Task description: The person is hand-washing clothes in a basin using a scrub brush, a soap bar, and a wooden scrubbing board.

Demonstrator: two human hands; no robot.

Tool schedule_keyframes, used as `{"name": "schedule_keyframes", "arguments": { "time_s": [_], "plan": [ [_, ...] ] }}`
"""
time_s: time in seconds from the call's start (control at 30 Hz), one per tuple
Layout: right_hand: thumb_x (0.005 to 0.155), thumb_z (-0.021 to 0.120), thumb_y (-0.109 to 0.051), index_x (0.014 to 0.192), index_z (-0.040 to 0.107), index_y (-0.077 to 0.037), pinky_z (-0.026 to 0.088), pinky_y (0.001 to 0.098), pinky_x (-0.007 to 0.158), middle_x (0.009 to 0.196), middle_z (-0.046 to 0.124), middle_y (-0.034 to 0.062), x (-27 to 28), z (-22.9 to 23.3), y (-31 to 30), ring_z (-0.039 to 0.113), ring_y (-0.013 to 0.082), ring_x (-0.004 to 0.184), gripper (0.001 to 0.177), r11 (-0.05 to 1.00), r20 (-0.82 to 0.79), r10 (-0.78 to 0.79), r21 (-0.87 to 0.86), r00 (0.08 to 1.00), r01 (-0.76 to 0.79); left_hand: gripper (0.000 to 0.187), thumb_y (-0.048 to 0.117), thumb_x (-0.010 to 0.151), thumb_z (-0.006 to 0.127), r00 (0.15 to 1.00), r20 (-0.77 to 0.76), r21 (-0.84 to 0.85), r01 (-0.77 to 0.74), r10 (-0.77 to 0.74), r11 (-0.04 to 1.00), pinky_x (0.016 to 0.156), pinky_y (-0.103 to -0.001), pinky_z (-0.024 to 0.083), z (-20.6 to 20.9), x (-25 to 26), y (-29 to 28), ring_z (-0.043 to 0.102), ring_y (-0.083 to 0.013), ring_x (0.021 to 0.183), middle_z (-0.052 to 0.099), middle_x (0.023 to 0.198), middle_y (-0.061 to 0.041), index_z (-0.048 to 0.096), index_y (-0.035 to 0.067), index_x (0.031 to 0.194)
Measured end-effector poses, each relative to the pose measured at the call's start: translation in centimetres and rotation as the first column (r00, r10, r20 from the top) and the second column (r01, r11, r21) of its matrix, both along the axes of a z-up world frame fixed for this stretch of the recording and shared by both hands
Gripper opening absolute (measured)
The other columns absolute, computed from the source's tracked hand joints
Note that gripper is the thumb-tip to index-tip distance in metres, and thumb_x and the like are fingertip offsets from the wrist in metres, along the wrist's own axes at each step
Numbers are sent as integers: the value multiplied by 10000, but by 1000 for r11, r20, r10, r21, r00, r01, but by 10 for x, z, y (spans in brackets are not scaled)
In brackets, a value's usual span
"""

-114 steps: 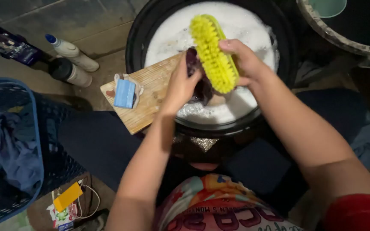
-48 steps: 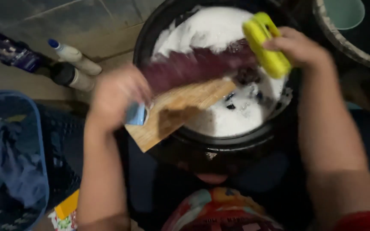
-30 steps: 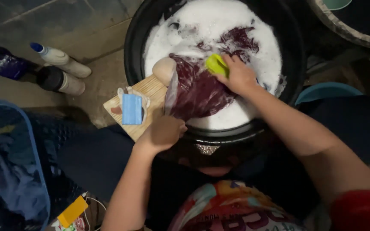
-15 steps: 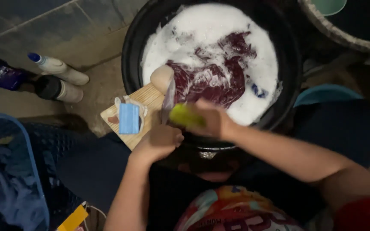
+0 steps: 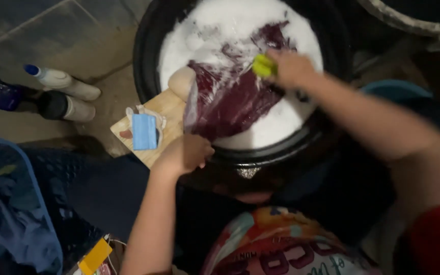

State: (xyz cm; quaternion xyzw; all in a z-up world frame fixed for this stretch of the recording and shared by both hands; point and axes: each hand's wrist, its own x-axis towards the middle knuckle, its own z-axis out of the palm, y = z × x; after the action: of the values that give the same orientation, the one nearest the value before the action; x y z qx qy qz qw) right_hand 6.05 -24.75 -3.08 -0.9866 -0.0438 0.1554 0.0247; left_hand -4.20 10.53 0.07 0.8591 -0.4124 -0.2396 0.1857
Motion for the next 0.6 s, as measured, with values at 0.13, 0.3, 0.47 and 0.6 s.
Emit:
{"name": "schedule_keyframes", "arguments": {
  "time_s": [0.13,0.3,0.47,0.6],
  "plan": [
    [720,848,-450,1489,480,-300,527,440,931,1277,691,123,19,21,-51,667,305,1097,865,984,-527,109,177,843,-16,249,284,942,602,968,116,-140,-207,224,968,814,-489,532,-5,31,-50,686,-382,960,710,995,-171,734,74,918],
    [557,957,-387,1396,590,-124,528,382,944,1242,714,106,5,-94,-65,662,278,1108,952,907,-683,419,348,599,-238,288,321,785,709,613,635,-100,-539,471,836,815,-476,458,-64,87,-140,600,-309,1031,677,1030,-132,733,67,919],
    [646,854,-449,1231,778,31,565,422,899,1203,754,174,8,-156,-44,707,315,1069,760,886,-757,359,92,546,-455,138,229,869,708,819,421,-44,-410,389,911,821,-524,431,-82,97,-149,603,-269,1079,688,926,-56,714,102,921],
    [712,905,-350,1429,650,-162,493,318,959,1360,676,49,17,-85,-53,630,211,1165,784,843,-755,516,531,405,-84,253,212,964,693,710,-424,-510,-700,562,499,880,-443,513,-42,79,-91,661,-366,1003,686,1055,-200,600,3,1072]
  ]
}}
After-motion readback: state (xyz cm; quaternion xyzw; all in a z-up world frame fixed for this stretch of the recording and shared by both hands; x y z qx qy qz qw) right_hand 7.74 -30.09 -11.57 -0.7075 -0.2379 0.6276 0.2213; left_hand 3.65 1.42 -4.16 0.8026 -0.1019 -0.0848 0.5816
